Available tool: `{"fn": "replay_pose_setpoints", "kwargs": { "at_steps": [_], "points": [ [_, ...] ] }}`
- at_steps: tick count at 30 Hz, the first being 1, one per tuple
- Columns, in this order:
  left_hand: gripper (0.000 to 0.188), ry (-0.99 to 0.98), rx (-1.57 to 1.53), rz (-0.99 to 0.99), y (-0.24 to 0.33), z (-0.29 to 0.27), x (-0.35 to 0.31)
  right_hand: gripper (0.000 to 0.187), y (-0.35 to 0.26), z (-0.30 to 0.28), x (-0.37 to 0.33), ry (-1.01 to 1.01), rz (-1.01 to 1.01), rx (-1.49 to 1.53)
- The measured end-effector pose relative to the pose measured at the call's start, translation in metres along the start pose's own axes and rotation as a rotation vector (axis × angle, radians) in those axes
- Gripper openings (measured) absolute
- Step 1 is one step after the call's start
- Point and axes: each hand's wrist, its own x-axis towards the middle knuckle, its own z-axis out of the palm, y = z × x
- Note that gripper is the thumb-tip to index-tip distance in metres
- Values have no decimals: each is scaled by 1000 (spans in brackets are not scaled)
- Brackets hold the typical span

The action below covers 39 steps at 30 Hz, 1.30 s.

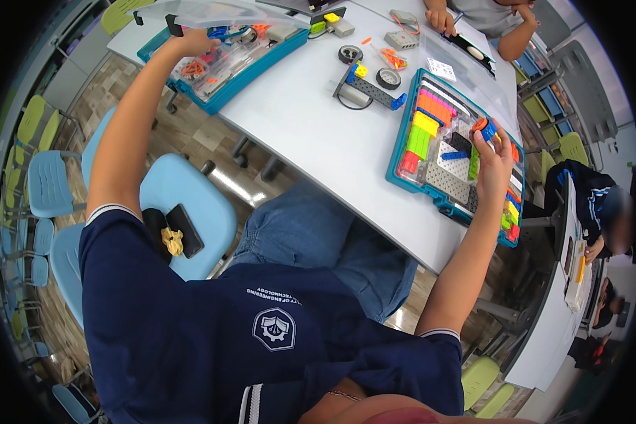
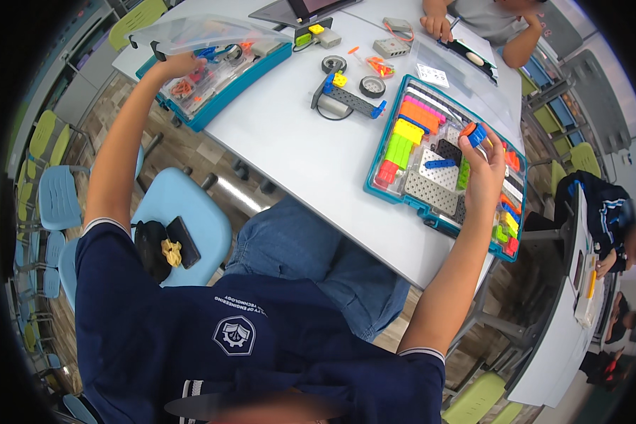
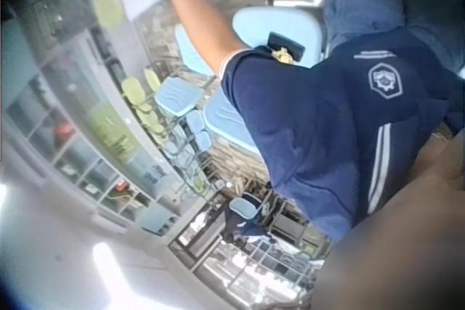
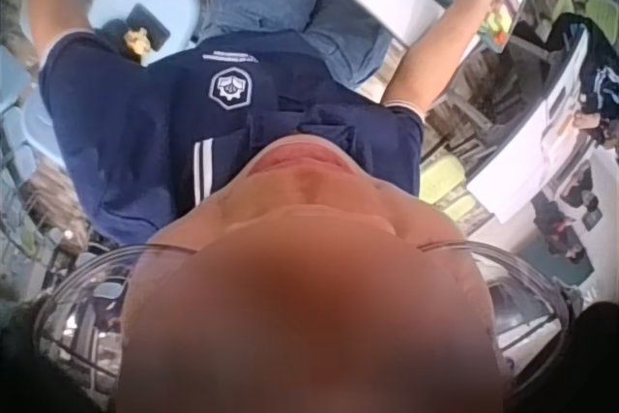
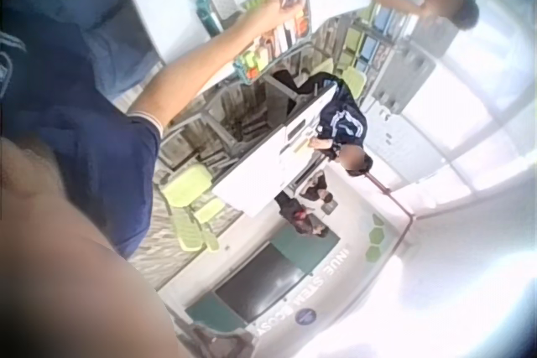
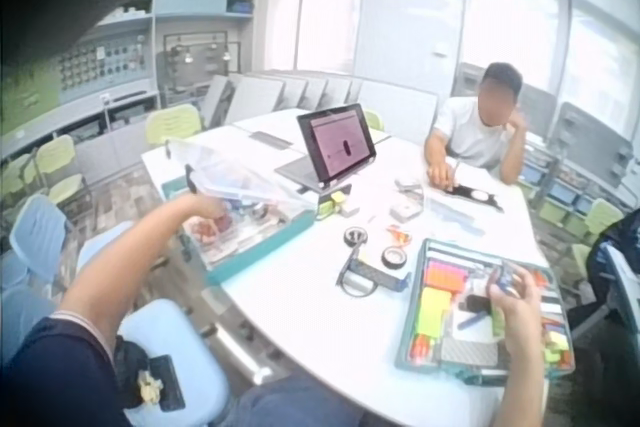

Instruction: The person assembles a small mechanical device using colorful plastic parts from a kit. They connect a blue cylindrical piece to an orange disc, insert a metal rod, and add small components while occasionally referencing a tablet on the table.

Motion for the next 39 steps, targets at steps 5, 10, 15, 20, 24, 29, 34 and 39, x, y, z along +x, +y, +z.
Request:
{"fn": "replay_pose_setpoints", "kwargs": {
  "at_steps": [5, 10, 15, 20, 24, 29, 34, 39],
  "points": [
    [54, -81, -99, -33, 7, -5, -10, 57, -1, 1, 0, -2, -3, 2],
    [74, -66, -36, -51, 20, -17, -20, 57, -2, 1, 0, 13, 12, -1],
    [81, -109, -51, -46, 26, -25, -22, 57, -3, 1, -1, 9, 9, -1],
    [74, -47, -140, -44, 24, -18, -23, 56, -3, 1, -1, 2, 9, -13],
    [63, 1, -129, -8, 21, -13, -21, 56, -2, 2, -1, 5, 9, -5],
    [57, -6, 31, -1, 17, -14, -13, 55, -2, 2, -2, 16, 18, -35],
    [43, -51, -383, -104, -5, -9, -7, 54, -2, 2, -2, -4, 15, -34],
    [40, 127, -857, -23, -20, -11, -5, 54, -2, 1, -1, -18, 15, -22]
  ]
}}
